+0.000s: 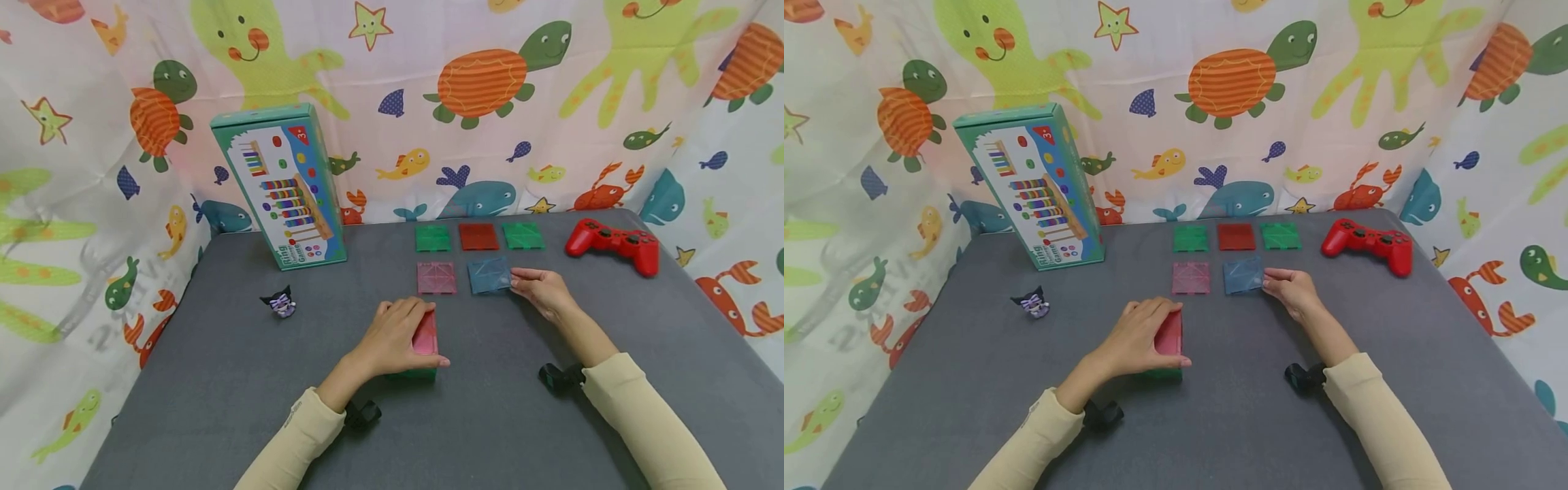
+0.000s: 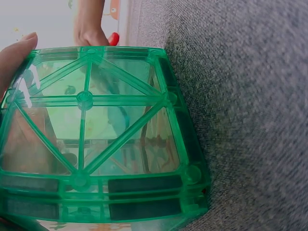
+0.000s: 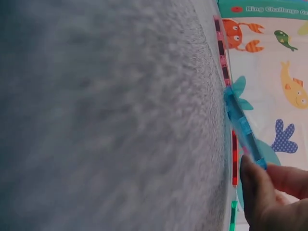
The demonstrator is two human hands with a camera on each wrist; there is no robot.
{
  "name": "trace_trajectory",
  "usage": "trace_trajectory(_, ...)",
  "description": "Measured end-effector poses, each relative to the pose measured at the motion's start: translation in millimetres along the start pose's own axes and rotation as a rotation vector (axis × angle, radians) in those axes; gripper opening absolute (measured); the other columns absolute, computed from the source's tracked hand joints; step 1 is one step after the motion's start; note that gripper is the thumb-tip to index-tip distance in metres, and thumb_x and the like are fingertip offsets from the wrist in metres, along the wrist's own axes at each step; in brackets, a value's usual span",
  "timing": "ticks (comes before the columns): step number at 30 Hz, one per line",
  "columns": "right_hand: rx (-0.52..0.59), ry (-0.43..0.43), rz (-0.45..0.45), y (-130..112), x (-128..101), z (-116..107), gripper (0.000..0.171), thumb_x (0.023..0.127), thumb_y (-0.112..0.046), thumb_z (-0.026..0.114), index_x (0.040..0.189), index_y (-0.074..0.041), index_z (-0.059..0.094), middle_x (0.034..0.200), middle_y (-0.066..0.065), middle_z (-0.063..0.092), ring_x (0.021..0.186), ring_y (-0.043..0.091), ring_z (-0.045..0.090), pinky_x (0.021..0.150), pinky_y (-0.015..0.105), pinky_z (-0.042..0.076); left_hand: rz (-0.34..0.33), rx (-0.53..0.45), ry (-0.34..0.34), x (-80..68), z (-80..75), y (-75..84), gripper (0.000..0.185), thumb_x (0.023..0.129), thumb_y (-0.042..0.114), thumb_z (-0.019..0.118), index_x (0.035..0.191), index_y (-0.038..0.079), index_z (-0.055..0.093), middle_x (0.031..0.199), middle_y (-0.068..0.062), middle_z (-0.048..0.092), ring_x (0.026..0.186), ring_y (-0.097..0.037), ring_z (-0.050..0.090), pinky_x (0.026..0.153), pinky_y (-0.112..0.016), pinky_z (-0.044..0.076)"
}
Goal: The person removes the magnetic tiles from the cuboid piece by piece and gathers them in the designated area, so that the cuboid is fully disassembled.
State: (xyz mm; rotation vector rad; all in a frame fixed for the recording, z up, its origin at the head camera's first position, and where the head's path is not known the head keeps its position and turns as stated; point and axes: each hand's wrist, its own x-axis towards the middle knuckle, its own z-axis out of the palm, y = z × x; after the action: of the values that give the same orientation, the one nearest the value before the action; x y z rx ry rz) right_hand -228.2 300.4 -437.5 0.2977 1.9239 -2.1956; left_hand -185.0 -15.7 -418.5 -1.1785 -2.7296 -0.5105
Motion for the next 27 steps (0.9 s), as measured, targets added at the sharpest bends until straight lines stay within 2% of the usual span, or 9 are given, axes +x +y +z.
trace_trajectory(3,-0.134,0.029,-0.027,1.6,5.1,2.1,0.051,0.09,0.004,0.049,0.136,0.013,0.029,0.092,-0.008,0.063,0.082,-0.007,0.059,0.079,0.018,0.049,-0.006,-0.004,0.003,-1.0,-0.3,1.4,0.084,0.067,0.069,0.062,0.13,0.016,0.046,0.123,0.0,0.052,0.107,-0.016,0.049,0.085,-0.039,0.034)
trace_trajectory(6,-0.259,0.068,-0.077,4.3,8.1,4.1,0.047,0.09,0.004,0.05,0.134,0.014,0.035,0.111,0.013,0.062,0.083,-0.01,0.057,0.078,0.015,0.049,-0.009,0.0,0.006,-1.6,-0.3,2.1,0.084,0.067,0.07,0.062,0.13,0.016,0.046,0.123,0.0,0.052,0.107,-0.016,0.05,0.085,-0.039,0.035)
trace_trajectory(9,-0.39,0.103,-0.127,6.2,9.2,6.6,0.045,0.09,0.002,0.05,0.132,0.013,0.039,0.126,0.029,0.05,0.087,-0.009,0.055,0.074,0.01,0.047,-0.011,0.003,0.007,-2.1,-0.6,2.3,0.085,0.067,0.07,0.062,0.131,0.016,0.045,0.123,0.0,0.052,0.107,-0.016,0.05,0.086,-0.039,0.035)
trace_trajectory(12,-0.501,0.136,-0.158,6.4,9.4,9.5,0.044,0.09,0.001,0.051,0.131,0.012,0.042,0.128,0.03,0.048,0.101,0.005,0.059,0.072,0.006,0.044,-0.013,0.002,0.005,-2.4,-1.2,2.5,0.085,0.067,0.07,0.062,0.131,0.016,0.045,0.123,-0.001,0.052,0.108,-0.017,0.05,0.086,-0.039,0.035)
trace_trajectory(15,-0.57,0.166,-0.175,5.8,7.4,12.9,0.044,0.089,0.0,0.053,0.131,0.011,0.042,0.128,0.028,0.049,0.115,0.025,0.054,0.071,0.004,0.042,-0.017,0.001,0.005,-2.6,-1.0,2.8,0.086,0.066,0.069,0.063,0.131,0.015,0.046,0.123,-0.001,0.053,0.109,-0.017,0.05,0.087,-0.039,0.035)
trace_trajectory(19,-0.664,0.169,-0.23,4.3,-4.3,25.9,0.042,0.09,-0.003,0.053,0.129,0.011,0.045,0.125,0.027,0.053,0.116,0.034,0.053,0.072,0.006,0.042,-0.024,0.01,0.004,-3.4,0.2,3.2,0.087,0.065,0.072,0.062,0.131,0.016,0.046,0.123,0.0,0.054,0.11,-0.016,0.05,0.089,-0.04,0.033)
trace_trajectory(22,-0.666,0.052,-0.264,4.7,-20.0,48.1,0.039,0.092,-0.008,0.053,0.125,0.011,0.049,0.12,0.027,0.057,0.11,0.034,0.057,0.077,0.015,0.047,-0.033,0.016,0.007,-4.5,0.0,1.1,0.09,0.064,0.074,0.061,0.132,0.017,0.046,0.125,0.0,0.053,0.114,-0.016,0.048,0.089,-0.041,0.032)
trace_trajectory(24,-0.588,-0.113,-0.257,6.5,-31.6,65.7,0.04,0.093,-0.011,0.052,0.124,0.013,0.048,0.118,0.03,0.057,0.108,0.034,0.059,0.083,0.025,0.05,-0.039,-0.011,0.012,-5.2,-2.0,-2.1,0.092,0.063,0.073,0.063,0.133,0.017,0.044,0.128,0.0,0.051,0.117,-0.017,0.045,0.091,-0.042,0.033)
trace_trajectory(27,-0.416,-0.353,-0.163,10.4,-47.4,88.1,0.045,0.094,-0.016,0.052,0.125,0.016,0.044,0.12,0.031,0.055,0.107,0.029,0.061,0.089,0.036,0.047,-0.042,-0.097,0.018,-6.8,-5.7,-9.4,0.092,0.064,0.066,0.068,0.136,0.016,0.041,0.132,-0.001,0.047,0.121,-0.018,0.042,0.095,-0.043,0.035)
